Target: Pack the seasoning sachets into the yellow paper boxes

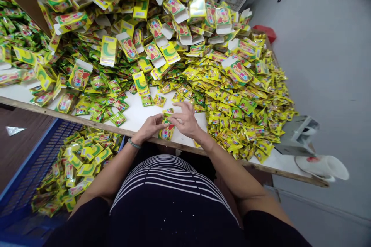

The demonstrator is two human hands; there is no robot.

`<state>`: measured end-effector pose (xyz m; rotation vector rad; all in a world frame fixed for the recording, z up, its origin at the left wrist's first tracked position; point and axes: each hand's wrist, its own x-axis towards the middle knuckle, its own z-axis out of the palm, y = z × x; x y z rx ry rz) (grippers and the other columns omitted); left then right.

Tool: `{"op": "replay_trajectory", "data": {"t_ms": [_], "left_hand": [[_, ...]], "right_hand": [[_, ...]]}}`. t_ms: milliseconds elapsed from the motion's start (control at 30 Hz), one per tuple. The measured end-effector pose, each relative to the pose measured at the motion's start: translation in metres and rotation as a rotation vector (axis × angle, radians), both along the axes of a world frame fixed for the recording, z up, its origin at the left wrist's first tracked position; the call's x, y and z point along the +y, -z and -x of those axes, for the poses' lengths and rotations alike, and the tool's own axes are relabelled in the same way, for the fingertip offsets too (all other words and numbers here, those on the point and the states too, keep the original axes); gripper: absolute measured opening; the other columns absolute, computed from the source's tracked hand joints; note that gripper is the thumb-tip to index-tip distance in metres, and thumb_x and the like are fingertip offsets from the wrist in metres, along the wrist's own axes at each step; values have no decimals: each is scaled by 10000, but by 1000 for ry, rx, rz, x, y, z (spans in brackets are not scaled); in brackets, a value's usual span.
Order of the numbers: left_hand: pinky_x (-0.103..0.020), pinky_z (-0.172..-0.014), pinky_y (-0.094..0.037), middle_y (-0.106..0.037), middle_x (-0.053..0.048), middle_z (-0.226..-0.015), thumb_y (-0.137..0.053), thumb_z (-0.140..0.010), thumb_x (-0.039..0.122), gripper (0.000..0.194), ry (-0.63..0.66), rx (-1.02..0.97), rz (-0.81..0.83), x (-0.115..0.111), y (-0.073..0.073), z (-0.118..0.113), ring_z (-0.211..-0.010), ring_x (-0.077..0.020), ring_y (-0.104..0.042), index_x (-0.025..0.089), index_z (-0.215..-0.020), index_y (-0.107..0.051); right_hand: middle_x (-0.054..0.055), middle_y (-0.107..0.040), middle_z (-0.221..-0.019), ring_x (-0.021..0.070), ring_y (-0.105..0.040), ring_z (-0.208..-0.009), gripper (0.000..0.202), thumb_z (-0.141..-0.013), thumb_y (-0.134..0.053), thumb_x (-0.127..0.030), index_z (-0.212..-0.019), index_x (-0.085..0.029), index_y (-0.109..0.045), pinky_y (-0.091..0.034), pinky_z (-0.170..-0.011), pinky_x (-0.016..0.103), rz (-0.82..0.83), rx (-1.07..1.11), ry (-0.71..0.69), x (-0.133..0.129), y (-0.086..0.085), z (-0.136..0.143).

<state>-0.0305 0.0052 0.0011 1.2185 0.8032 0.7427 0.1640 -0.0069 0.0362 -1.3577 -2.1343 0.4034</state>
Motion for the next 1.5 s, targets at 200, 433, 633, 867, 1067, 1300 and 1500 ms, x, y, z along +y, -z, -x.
{"op": "replay_trajectory", "data": {"t_ms": [200, 433, 633, 867, 1067, 1300, 1500], "left_hand": [[-242, -685, -454, -640, 12, -758, -785, -710, 389, 515, -70, 91, 10, -8, -1, 1, -723, -135, -595, 142, -1117, -587], [-264, -752, -503, -694, 5, -855, -772, -734, 374, 582, -150, 51, 32, -16, 6, 0, -769, -143, -671, 238, -1139, -378], [-281, -780, -512, -710, -14, -884, -759, -754, 366, 534, -157, 63, -10, -19, 4, 0, -809, -159, -687, 238, -1105, -378], [-293, -776, -518, -705, -7, -852, -780, -729, 395, 543, -156, 52, 2, -20, 1, 1, -804, -170, -693, 228, -1084, -404], [-309, -803, -526, -721, -32, -906, -747, -758, 397, 519, -140, 73, -29, -21, 3, 2, -852, -186, -704, 226, -1110, -407], [-308, -800, -531, -738, -48, -954, -711, -803, 367, 481, -114, 140, -100, -22, 4, 1, -897, -202, -716, 231, -1144, -401], [-305, -802, -529, -735, -46, -949, -700, -818, 376, 461, -126, 180, -167, -21, 8, 0, -886, -196, -717, 232, -1155, -421]], "right_hand": [[75, -643, -1181, 265, -472, -1165, 225, -928, -598, -380, -836, -246, -754, -350, -1060, 490, 102, 122, 11, -2, 12, 6], [63, -666, -1091, 259, -479, -1126, 204, -916, -632, -372, -805, -261, -762, -392, -1020, 459, 137, 105, 11, 3, 15, 6], [75, -686, -1053, 266, -463, -1095, 143, -883, -678, -313, -804, -252, -781, -410, -996, 460, 119, 93, -29, 2, 15, 4], [78, -619, -1216, 282, -457, -1170, 121, -844, -719, -337, -903, -245, -772, -349, -1059, 487, 15, 86, 85, -2, 7, 3], [73, -611, -1285, 331, -369, -1226, 309, -855, -693, -404, -620, -206, -729, -352, -1038, 562, 268, -94, -32, 4, 8, 1], [53, -553, -1400, 375, -317, -1311, 355, -913, -607, -423, -675, -208, -756, -352, -1032, 612, 357, -190, -94, 14, -8, 6], [27, -520, -1445, 402, -294, -1365, 359, -943, -556, -402, -717, -226, -773, -336, -1049, 641, 494, -288, -199, 19, -17, 8]]}}
